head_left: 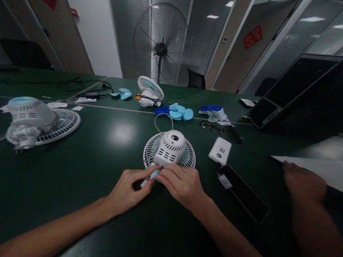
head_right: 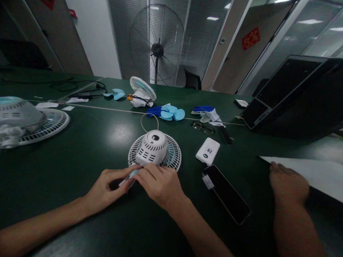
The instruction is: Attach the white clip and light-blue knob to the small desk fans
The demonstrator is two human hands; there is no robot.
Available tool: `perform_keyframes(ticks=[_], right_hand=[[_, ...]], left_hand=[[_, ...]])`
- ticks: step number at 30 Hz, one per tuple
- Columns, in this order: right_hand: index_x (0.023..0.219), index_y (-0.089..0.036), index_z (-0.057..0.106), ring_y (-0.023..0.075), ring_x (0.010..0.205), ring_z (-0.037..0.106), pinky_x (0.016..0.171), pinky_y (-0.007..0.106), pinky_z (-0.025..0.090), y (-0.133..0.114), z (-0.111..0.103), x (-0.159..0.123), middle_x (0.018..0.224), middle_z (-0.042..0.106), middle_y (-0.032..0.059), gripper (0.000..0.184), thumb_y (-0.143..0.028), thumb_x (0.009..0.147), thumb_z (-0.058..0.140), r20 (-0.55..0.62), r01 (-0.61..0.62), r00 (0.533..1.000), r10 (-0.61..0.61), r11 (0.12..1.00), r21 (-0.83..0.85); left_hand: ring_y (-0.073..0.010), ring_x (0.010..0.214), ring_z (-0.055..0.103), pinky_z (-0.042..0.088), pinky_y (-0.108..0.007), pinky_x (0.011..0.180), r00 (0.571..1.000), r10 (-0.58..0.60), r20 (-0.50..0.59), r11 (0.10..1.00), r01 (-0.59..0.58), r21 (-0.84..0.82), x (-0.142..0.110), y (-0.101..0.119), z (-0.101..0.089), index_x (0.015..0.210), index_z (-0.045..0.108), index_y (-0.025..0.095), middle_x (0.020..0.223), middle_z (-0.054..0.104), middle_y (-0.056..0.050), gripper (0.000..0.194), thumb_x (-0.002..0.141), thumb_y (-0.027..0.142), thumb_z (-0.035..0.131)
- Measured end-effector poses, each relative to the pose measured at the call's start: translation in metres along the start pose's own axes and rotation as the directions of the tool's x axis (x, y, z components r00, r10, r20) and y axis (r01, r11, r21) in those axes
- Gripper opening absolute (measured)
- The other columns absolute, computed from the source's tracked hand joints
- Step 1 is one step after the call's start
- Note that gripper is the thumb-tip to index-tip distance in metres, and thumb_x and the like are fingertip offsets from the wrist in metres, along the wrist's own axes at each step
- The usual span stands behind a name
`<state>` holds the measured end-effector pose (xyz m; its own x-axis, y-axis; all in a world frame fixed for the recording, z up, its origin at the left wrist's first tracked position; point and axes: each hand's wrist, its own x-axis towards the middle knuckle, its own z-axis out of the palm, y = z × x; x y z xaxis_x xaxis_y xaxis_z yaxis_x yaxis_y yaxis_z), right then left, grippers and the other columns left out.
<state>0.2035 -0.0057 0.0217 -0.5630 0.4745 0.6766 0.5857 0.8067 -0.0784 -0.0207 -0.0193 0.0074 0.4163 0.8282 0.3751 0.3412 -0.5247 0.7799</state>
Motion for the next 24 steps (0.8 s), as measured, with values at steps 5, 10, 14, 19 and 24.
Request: perform_keyframes(ticks=[5, 10, 14, 19, 24], right_hand=[[0.091, -0.018, 0.069, 0.0143, 0.068, 0.066, 0.061, 0.030, 0.050, -0.007, -0.004, 0.002, 0.082, 0.071, 0.0019, 0.019, -0.026, 0.104, 0.058, -0.004, -0.087, 0.996, 0.087, 0.996, 0.011], [0.129, -0.020, 0.065, 0.0136, 0.086, 0.071, 0.071, 0.027, 0.056, 0.009, -0.014, -0.005, 0.110, 0.075, 0.0035, 0.026, -0.017, 0.103, 0.059, 0.059, 0.092, 0.993, -0.098, 0.992, 0.089], [0.114, -0.018, 0.069, 0.0131, 0.082, 0.071, 0.068, 0.027, 0.054, 0.008, -0.007, -0.003, 0.101, 0.076, 0.0029, 0.013, -0.022, 0.104, 0.062, 0.003, 0.070, 0.998, -0.071, 0.997, 0.043], [0.079, -0.018, 0.065, 0.0130, 0.060, 0.061, 0.056, 0.031, 0.045, -0.008, 0.004, 0.002, 0.072, 0.066, -0.0004, 0.027, -0.026, 0.104, 0.059, -0.030, -0.097, 0.995, 0.096, 0.995, -0.008], [0.111, -0.018, 0.069, 0.0140, 0.077, 0.069, 0.066, 0.028, 0.052, 0.000, -0.006, -0.003, 0.097, 0.074, 0.0032, 0.013, -0.025, 0.103, 0.060, 0.053, -0.038, 0.998, 0.032, 0.994, 0.102]], left_hand=[[-0.0132, 0.062, 0.064, 0.051, -0.022, 0.059, 1.000, -0.008, 0.000, 1.000, 0.008, -0.014, 0.001, 0.001, 0.000, 0.139, 0.068, 0.011, 0.083, 0.075, -0.005, 0.043, 0.099, 0.026, 0.059], [-0.0129, 0.062, 0.065, 0.052, -0.022, 0.061, 1.000, 0.007, 0.015, 0.999, -0.006, -0.053, 0.002, 0.001, -0.001, 0.140, 0.067, 0.014, 0.086, 0.077, -0.005, 0.042, 0.100, 0.024, 0.059], [-0.0131, 0.062, 0.065, 0.051, -0.022, 0.060, 1.000, -0.003, 0.012, 0.999, 0.003, -0.045, 0.001, 0.000, -0.001, 0.141, 0.066, 0.014, 0.084, 0.076, -0.005, 0.043, 0.100, 0.024, 0.060], [-0.0130, 0.061, 0.065, 0.050, -0.022, 0.058, 1.000, -0.007, 0.003, 1.000, 0.007, -0.024, 0.002, 0.003, -0.002, 0.137, 0.069, 0.011, 0.085, 0.076, -0.006, 0.041, 0.099, 0.024, 0.059], [-0.0133, 0.061, 0.064, 0.050, -0.022, 0.058, 1.000, -0.019, 0.016, 1.000, 0.019, -0.021, 0.002, 0.004, -0.003, 0.140, 0.067, 0.012, 0.083, 0.075, -0.006, 0.043, 0.100, 0.025, 0.059]])
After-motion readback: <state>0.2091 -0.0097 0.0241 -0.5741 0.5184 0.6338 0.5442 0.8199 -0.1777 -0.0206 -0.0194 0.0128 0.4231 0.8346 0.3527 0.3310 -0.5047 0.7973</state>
